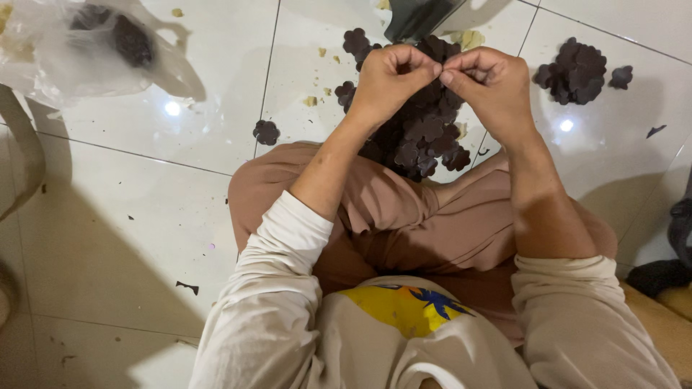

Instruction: The person sits on the floor and trims dark flower-shaped shoe components one at a time, pinching off small pale excess pieces from each cutout by hand and setting the trimmed pieces aside with the growing pile of finished flower cutouts.

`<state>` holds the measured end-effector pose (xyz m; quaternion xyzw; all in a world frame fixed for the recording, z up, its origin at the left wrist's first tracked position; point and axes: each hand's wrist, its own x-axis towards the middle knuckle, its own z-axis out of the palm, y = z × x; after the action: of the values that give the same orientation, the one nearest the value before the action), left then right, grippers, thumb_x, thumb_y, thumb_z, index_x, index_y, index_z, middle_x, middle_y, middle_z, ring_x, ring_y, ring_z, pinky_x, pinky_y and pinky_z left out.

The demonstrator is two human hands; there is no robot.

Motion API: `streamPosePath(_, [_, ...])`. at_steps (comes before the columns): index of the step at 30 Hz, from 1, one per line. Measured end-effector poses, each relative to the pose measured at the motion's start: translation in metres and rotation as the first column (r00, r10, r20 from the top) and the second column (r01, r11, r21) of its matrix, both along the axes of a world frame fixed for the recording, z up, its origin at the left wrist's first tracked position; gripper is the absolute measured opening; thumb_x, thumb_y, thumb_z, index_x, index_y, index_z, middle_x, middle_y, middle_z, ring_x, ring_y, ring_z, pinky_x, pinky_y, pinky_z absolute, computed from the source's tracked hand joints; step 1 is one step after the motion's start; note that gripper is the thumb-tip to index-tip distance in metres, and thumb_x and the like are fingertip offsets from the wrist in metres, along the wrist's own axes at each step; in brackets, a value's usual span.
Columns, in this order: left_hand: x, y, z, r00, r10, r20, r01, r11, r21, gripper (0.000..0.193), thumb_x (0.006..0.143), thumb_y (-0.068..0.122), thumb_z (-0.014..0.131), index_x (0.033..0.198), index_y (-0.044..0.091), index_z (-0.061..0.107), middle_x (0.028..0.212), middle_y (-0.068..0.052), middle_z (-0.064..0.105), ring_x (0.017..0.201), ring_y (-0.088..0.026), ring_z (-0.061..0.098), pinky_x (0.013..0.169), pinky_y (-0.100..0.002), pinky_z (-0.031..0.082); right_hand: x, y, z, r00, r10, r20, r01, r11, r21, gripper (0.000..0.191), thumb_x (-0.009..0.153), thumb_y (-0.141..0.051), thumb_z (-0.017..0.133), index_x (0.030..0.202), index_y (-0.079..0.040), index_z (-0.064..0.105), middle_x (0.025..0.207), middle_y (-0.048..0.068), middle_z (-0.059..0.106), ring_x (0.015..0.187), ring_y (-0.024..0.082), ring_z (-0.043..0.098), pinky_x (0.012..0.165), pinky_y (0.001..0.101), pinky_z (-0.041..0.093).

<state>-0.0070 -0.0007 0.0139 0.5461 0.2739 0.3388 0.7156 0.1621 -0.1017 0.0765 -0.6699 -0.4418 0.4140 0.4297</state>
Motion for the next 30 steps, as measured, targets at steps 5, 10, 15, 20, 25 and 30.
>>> streamPosePath(5, [0.000, -0.004, 0.009, 0.995, 0.070, -0.071, -0.058, 0.985, 0.160, 0.005, 0.087, 0.007, 0.076, 0.086, 0.002, 0.075, 0.084, -0.002, 0.074, 0.074, -0.006, 0.067, 0.069, -0.023, 0.055, -0.002, 0.001, 0.002, 0.998, -0.024, 0.061, 0.024, 1.000, 0.010, 0.004, 0.101, -0.001, 0.076, 0.105, 0.000, 0.074, 0.095, 0.001, 0.073, 0.078, 0.001, 0.062, 0.067, 0.0155, 0.050])
streamPosePath(10, [-0.002, -0.007, 0.023, 0.988, 0.122, -0.097, -0.082, 0.935, 0.345, 0.004, 0.086, 0.004, 0.075, 0.086, 0.002, 0.071, 0.085, -0.004, 0.068, 0.073, -0.013, 0.068, 0.067, -0.027, 0.054, -0.007, 0.000, 0.000, 0.990, -0.041, 0.135, 0.029, 0.996, 0.087, 0.004, 0.101, 0.002, 0.075, 0.102, 0.000, 0.071, 0.094, 0.002, 0.072, 0.080, 0.002, 0.062, 0.070, 0.0157, 0.051])
streamPosePath(15, [-0.005, -0.009, 0.034, 0.978, 0.174, -0.115, -0.091, 0.853, 0.514, 0.007, 0.088, 0.004, 0.073, 0.087, 0.002, 0.067, 0.087, -0.006, 0.066, 0.078, -0.020, 0.068, 0.071, -0.032, 0.054, -0.009, -0.001, -0.003, 0.980, -0.030, 0.196, 0.002, 0.990, 0.143, 0.006, 0.102, 0.004, 0.071, 0.102, 0.001, 0.066, 0.096, 0.003, 0.070, 0.082, 0.004, 0.063, 0.072, 0.0183, 0.053])
streamPosePath(20, [-0.004, -0.012, 0.036, 0.978, 0.166, -0.123, -0.085, 0.865, 0.494, 0.006, 0.088, 0.004, 0.072, 0.088, 0.003, 0.066, 0.087, -0.007, 0.065, 0.076, -0.021, 0.067, 0.070, -0.033, 0.053, -0.012, -0.003, -0.009, 0.965, -0.023, 0.263, -0.022, 0.986, 0.168, 0.005, 0.102, 0.004, 0.065, 0.102, 0.002, 0.060, 0.096, 0.004, 0.068, 0.085, 0.006, 0.063, 0.075, 0.0208, 0.053])
streamPosePath(25, [0.002, -0.015, 0.023, 0.972, 0.200, -0.127, -0.126, 0.890, 0.438, 0.010, 0.084, 0.006, 0.074, 0.085, 0.004, 0.064, 0.083, -0.005, 0.065, 0.072, -0.018, 0.065, 0.066, -0.030, 0.052, -0.013, -0.004, -0.016, 0.947, -0.006, 0.321, -0.061, 0.979, 0.196, 0.008, 0.099, 0.007, 0.064, 0.102, 0.002, 0.059, 0.096, 0.005, 0.063, 0.086, 0.007, 0.059, 0.077, 0.0215, 0.050])
streamPosePath(30, [0.009, -0.018, 0.004, 0.975, 0.130, -0.179, -0.083, 0.965, 0.249, 0.013, 0.084, 0.007, 0.072, 0.082, 0.002, 0.060, 0.077, -0.001, 0.061, 0.066, -0.010, 0.055, 0.059, -0.026, 0.046, -0.010, -0.006, -0.023, 0.985, 0.009, 0.174, -0.022, 0.997, 0.069, 0.008, 0.098, 0.007, 0.060, 0.101, -0.001, 0.057, 0.090, -0.001, 0.058, 0.079, 0.004, 0.053, 0.068, 0.0207, 0.045])
